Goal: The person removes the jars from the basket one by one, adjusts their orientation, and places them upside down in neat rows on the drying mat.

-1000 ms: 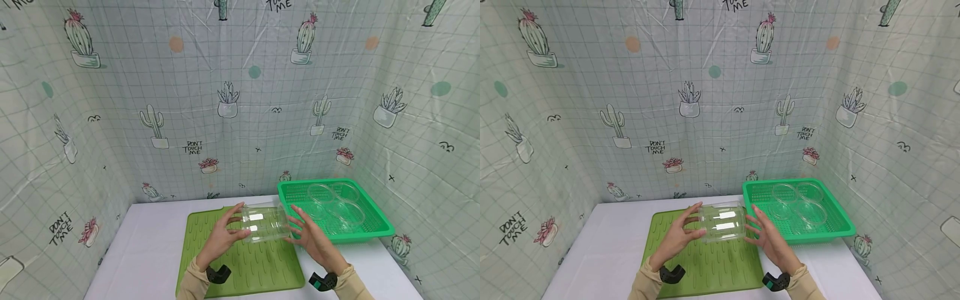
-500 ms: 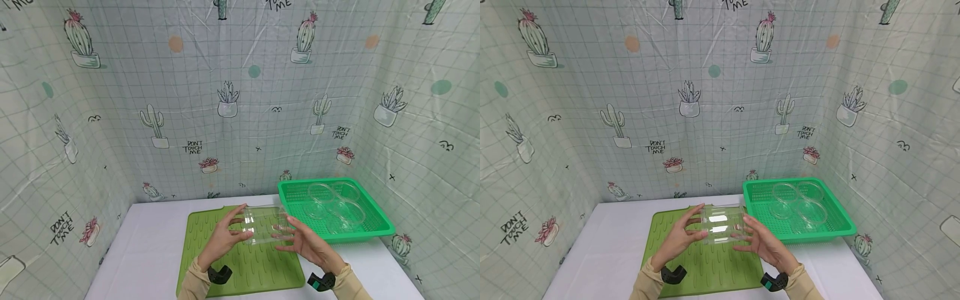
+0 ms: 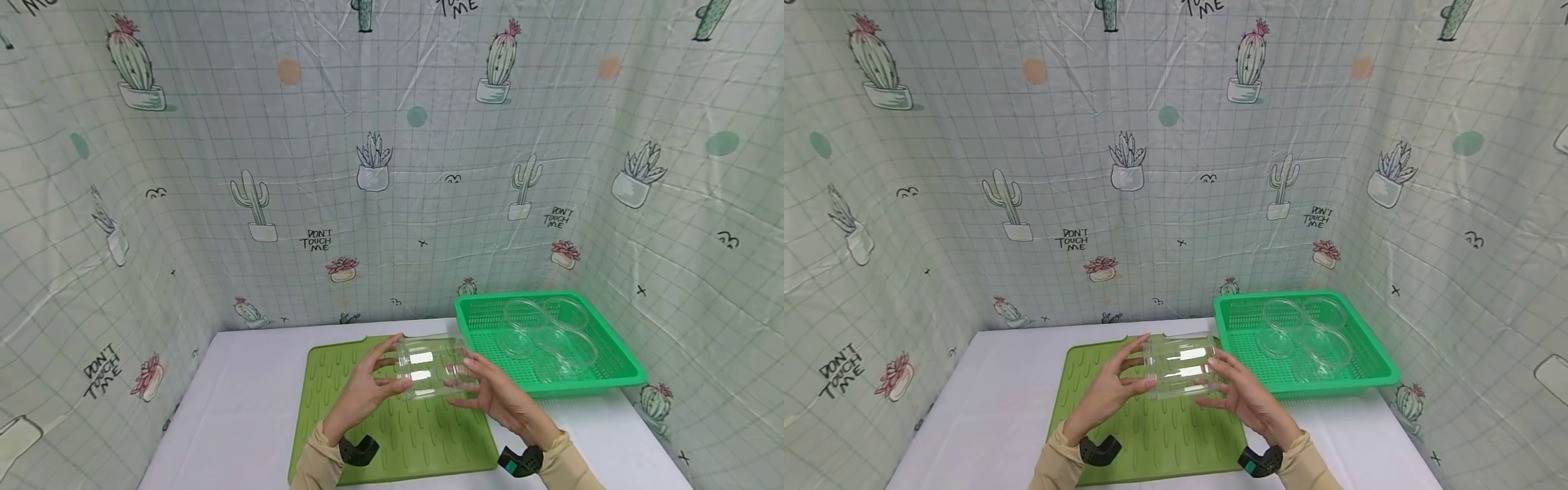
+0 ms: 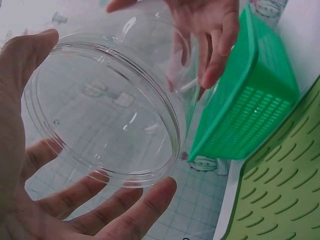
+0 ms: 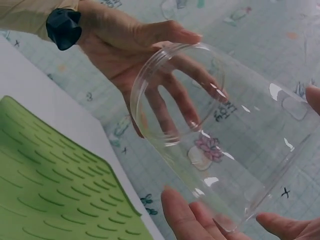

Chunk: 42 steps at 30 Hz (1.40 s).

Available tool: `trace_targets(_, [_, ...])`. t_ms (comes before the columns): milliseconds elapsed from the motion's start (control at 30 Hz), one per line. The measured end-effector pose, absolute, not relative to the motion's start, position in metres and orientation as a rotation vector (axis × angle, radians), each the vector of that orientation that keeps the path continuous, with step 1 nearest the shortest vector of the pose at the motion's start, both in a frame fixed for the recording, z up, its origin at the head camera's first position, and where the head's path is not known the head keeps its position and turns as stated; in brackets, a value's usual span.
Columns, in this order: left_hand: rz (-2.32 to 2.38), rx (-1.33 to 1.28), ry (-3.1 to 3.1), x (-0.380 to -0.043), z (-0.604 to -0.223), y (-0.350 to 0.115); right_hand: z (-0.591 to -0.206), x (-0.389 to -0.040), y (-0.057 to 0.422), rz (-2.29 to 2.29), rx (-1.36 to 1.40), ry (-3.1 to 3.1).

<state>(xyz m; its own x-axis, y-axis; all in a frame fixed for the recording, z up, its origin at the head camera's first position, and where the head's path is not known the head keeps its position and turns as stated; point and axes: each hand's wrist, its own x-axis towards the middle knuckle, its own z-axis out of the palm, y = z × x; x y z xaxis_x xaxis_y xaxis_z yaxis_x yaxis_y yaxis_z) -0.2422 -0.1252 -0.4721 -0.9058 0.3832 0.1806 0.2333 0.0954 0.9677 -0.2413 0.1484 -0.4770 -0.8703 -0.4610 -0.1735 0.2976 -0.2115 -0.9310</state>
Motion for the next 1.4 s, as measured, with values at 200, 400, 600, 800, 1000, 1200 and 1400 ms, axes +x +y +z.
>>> trace_targets(200, [1.970, 0.613, 2.237, -0.245, -0.484, -0.132, -0.476, -0.244, 0.138, -2.123, -0.177, 1.615])
trace_targets(400, [1.999, 0.588, 2.180, -0.241, -0.489, -0.138, -0.477, -0.245, 0.132, -2.141, -0.172, 1.636])
trace_targets(600, [1.956, 0.534, 2.259, -0.232, -0.498, -0.144, -0.480, -0.245, 0.127, -2.120, -0.155, 1.781])
trace_targets(800, [1.508, 0.411, 2.769, -0.200, -0.519, -0.165, -0.485, -0.252, 0.114, -2.059, -0.162, 2.012])
trace_targets(1000, [0.962, 0.373, 3.086, -0.163, -0.563, -0.198, -0.487, -0.266, 0.090, -1.885, -0.151, 2.351])
trace_targets(1200, [0.781, 0.291, 3.229, -0.152, -0.591, -0.220, -0.495, -0.288, 0.053, -1.753, -0.202, 2.590])
trace_targets(1400, [0.769, 0.193, 3.236, -0.151, -0.600, -0.224, -0.507, -0.305, 0.009, -1.645, -0.284, 2.731])
